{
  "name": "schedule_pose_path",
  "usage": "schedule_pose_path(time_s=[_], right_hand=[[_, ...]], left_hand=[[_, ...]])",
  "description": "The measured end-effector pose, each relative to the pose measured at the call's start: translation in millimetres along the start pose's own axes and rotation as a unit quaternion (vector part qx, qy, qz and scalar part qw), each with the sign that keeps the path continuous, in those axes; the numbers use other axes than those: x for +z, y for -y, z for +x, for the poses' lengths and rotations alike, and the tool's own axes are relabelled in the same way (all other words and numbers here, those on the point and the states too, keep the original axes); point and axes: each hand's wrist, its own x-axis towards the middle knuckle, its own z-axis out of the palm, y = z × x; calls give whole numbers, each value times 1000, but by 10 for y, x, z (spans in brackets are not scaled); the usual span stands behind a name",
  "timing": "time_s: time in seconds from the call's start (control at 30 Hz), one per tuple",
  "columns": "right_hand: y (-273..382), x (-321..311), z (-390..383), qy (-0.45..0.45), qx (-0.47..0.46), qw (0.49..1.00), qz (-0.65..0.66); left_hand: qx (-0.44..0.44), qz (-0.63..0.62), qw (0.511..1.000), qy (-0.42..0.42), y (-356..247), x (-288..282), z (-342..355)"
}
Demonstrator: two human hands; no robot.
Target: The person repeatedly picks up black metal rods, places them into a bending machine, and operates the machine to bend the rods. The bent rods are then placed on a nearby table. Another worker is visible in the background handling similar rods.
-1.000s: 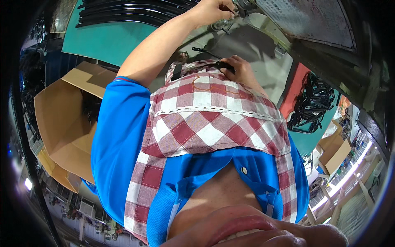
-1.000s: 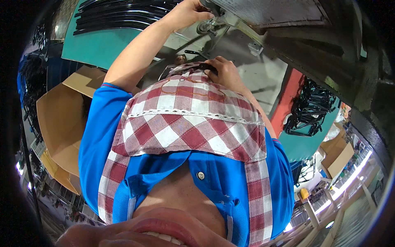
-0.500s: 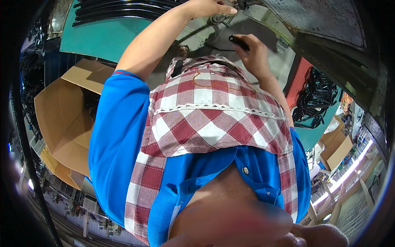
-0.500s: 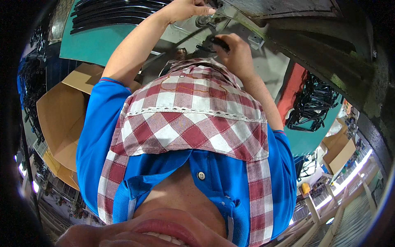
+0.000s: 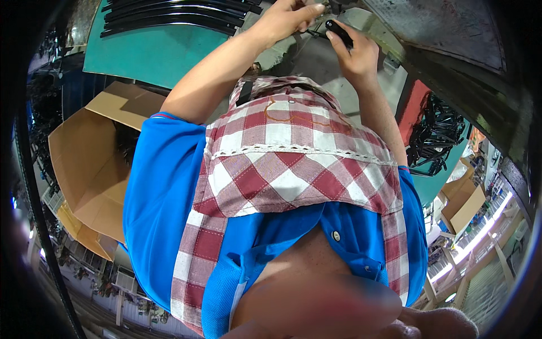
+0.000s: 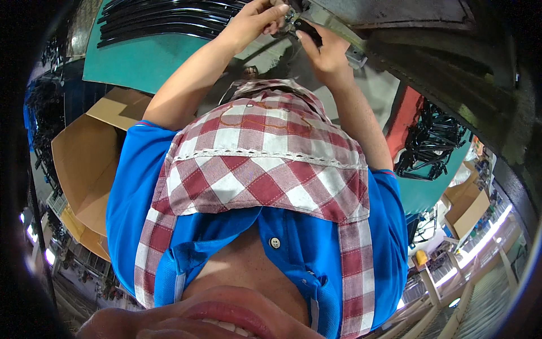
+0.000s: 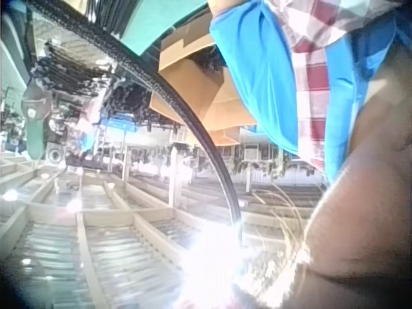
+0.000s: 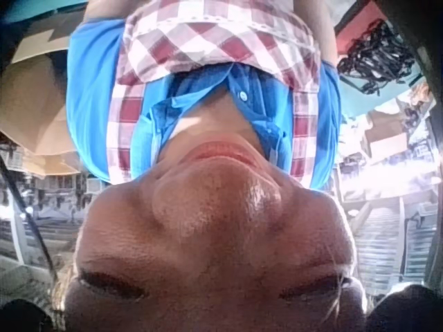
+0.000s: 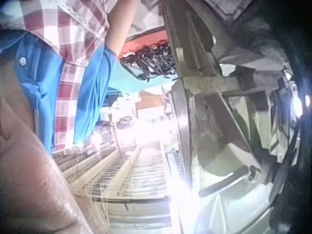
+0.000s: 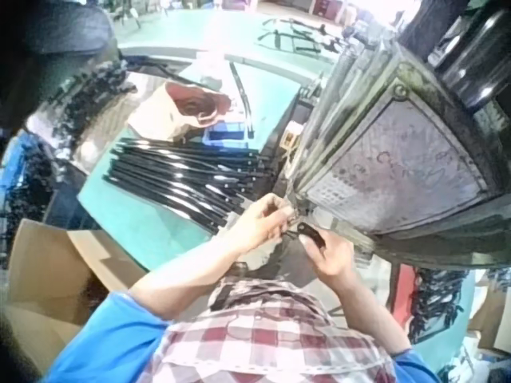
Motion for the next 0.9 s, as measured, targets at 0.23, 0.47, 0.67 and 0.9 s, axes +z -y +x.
schedule_pose_path(time_s=[0.23, 0.47, 0.67, 0.9], right_hand=[[-200, 142, 93, -13, -5, 995, -97], [-295, 176, 67, 16, 88, 989, -120], [-462, 149, 34, -35, -18, 995, -92], [-571, 81, -138, -35, 38, 997, -63]], left_hand=[[-7, 143, 990, 13, -248, 175, 15], [-25, 181, 983, -9, -186, 214, 125], [-34, 172, 984, -3, -168, 276, 116], [112, 377, 919, 10, 181, 317, 157]])
